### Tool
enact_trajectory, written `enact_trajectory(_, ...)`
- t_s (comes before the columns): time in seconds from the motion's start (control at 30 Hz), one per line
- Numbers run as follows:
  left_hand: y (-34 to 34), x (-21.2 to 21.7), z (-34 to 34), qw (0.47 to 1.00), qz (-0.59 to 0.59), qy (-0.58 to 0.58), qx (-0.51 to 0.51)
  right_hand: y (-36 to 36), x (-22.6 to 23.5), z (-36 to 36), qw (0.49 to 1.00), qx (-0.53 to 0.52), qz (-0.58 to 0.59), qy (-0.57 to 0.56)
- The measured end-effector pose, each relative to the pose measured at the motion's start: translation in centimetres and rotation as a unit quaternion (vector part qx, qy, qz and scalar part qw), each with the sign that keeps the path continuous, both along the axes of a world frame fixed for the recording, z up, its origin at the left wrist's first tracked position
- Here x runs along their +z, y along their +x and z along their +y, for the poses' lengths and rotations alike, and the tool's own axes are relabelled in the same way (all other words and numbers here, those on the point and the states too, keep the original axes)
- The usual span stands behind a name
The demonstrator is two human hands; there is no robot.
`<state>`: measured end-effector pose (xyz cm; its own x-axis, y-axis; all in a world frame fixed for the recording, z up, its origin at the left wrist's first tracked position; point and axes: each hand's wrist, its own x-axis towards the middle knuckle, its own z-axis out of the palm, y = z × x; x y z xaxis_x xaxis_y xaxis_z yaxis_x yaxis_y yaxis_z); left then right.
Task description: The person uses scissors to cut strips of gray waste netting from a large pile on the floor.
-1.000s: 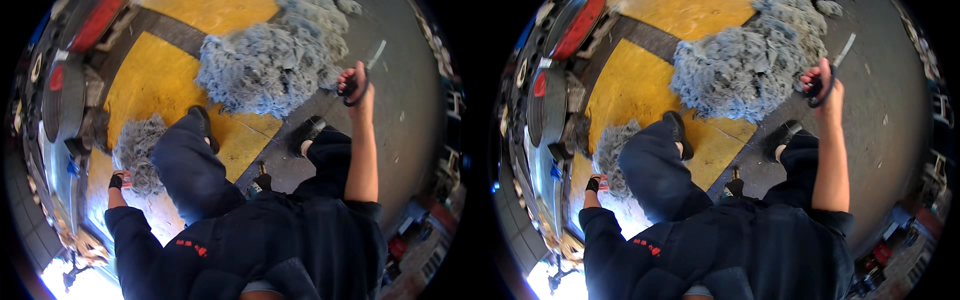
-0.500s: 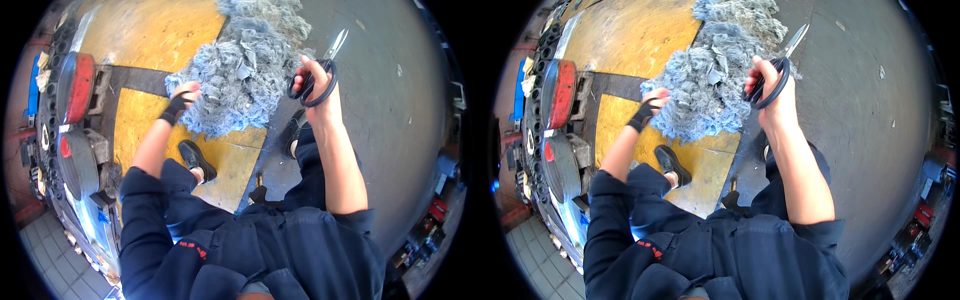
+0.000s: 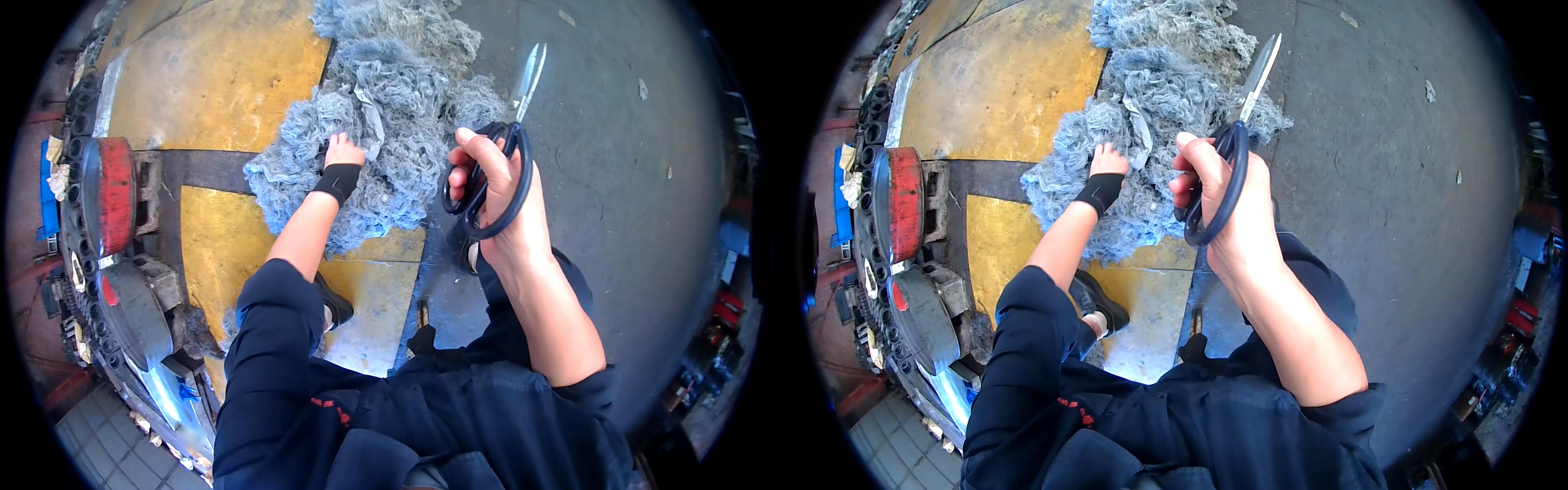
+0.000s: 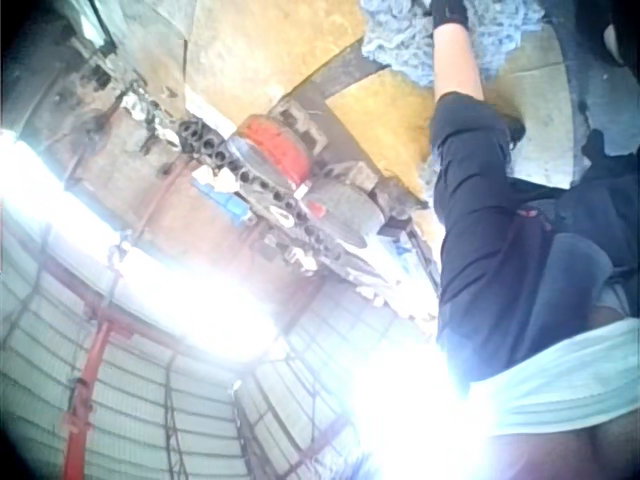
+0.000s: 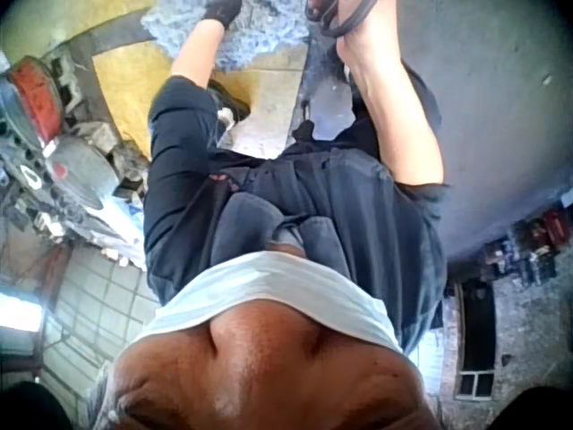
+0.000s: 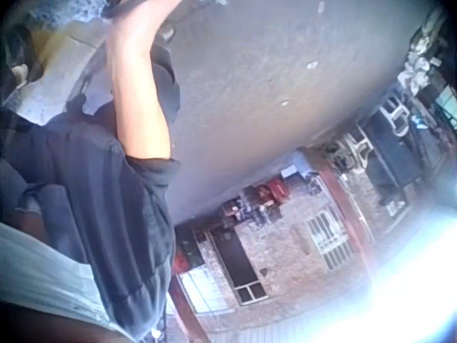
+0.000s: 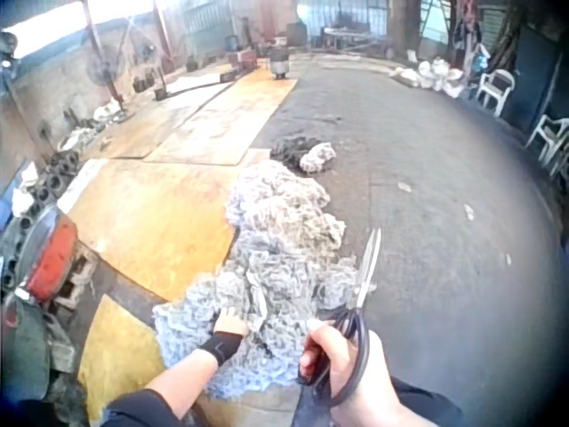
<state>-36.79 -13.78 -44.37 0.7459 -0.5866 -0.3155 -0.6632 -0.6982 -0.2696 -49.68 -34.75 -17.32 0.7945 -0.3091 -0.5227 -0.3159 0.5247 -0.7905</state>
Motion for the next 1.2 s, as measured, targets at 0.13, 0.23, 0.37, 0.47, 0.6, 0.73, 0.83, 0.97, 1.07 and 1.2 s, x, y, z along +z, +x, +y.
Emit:
enact_trajectory(0.13, -3.7, 2.3, 6.9, 0.99, 0.067, -0.123, 0.026, -0.2, 0.5, -0.2, 1.0, 0.023, -0.005, -0.01)
enact_trajectory(0.23, -6.4, 5.4, 11.4, 0.965, 0.14, -0.196, 0.106, 0.0, 0.3, 0.0, 0.998, 0.016, -0.045, -0.028)
enact_trajectory(0.37, -8.5, 13.6, 13.2, 0.909, 0.126, -0.37, 0.146, 0.4, -0.2, -0.1, 0.993, 0.009, -0.079, -0.087)
enact_trajectory(0.47, -7.2, 20.4, 14.1, 0.845, 0.087, -0.499, 0.171, 0.8, -0.8, -0.1, 0.98, 0.036, -0.097, -0.169)
enact_trajectory(0.6, -4.4, 29.1, 13.5, 0.67, 0.101, -0.699, 0.228, 1.6, -1.6, -0.4, 0.942, 0.058, -0.102, -0.313)
enact_trajectory(0.73, -1.4, 37.9, 12.5, 0.618, 0.094, -0.751, 0.214, 2.5, -2.8, -1.4, 0.923, 0.04, -0.088, -0.372)
enact_trajectory(0.83, 1.7, 43.3, 12.2, 0.614, 0.01, -0.757, 0.223, 2.7, -3.3, -2.0, 0.92, 0.044, -0.071, -0.382)
enact_trajectory(0.97, 3.3, 50.7, 12.2, 0.63, -0.039, -0.748, 0.205, 3.2, -4.3, -1.5, 0.906, 0.042, -0.123, -0.402)
enact_trajectory(1.07, 4.0, 55.6, 13.8, 0.599, -0.079, -0.768, 0.214, 3.2, -3.9, -0.9, 0.901, 0.054, -0.117, -0.415)
enact_trajectory(1.2, 5.0, 59.3, 15.3, 0.55, -0.136, -0.802, 0.186, 3.4, -4.4, -1.6, 0.901, 0.046, -0.1, -0.419)
